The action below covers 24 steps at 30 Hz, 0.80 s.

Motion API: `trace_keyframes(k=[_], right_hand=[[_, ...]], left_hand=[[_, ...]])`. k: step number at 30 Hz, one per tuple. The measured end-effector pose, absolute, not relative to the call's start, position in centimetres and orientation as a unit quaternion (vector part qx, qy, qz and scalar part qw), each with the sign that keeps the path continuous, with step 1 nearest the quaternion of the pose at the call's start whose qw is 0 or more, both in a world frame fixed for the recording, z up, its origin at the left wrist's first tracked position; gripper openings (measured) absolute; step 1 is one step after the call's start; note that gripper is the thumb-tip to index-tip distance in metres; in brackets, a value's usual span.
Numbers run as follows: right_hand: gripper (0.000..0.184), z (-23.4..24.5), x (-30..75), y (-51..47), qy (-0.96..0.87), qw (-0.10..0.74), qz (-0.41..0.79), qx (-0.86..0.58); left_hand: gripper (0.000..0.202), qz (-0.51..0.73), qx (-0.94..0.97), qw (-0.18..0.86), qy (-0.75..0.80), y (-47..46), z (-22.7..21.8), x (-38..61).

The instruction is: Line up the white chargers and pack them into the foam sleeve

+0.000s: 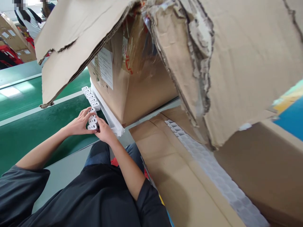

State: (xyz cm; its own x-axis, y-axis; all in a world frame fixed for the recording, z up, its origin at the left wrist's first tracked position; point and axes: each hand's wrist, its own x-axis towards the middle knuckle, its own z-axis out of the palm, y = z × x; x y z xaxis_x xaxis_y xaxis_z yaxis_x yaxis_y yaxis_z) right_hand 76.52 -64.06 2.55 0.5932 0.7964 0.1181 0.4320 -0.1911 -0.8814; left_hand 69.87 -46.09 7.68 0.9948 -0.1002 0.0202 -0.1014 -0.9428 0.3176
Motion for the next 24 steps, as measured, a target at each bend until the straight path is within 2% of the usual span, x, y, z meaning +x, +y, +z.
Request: trace_keyframes(k=[5,11,13,17,24], right_hand=[[0.089,2.5,76.7,-64.3,-0.411,0.497,0.203,-0.737],[0.095,2.1,76.9,-63.8,-0.412,0.490,0.206,-0.741],[0.095,2.2,77.0,-63.7,-0.411,0.482,0.212,-0.744],[0.093,2.4,77.2,-63.8,-0.397,0.467,0.248,-0.750],[0.098,3.1,77.4,-63.2,-0.428,0.478,0.238,-0.729]], left_hand=[[0.084,0.016,0.980,0.180,-0.083,-45.6,7.5,70.1],[0.113,0.013,0.978,0.193,-0.083,-45.3,7.2,70.0],[0.116,-0.004,0.977,0.201,-0.074,-45.2,7.1,70.1],[0.105,-0.037,0.974,0.214,-0.066,-45.0,6.8,70.6],[0.088,-0.002,0.973,0.220,-0.073,-45.0,6.5,70.6]])
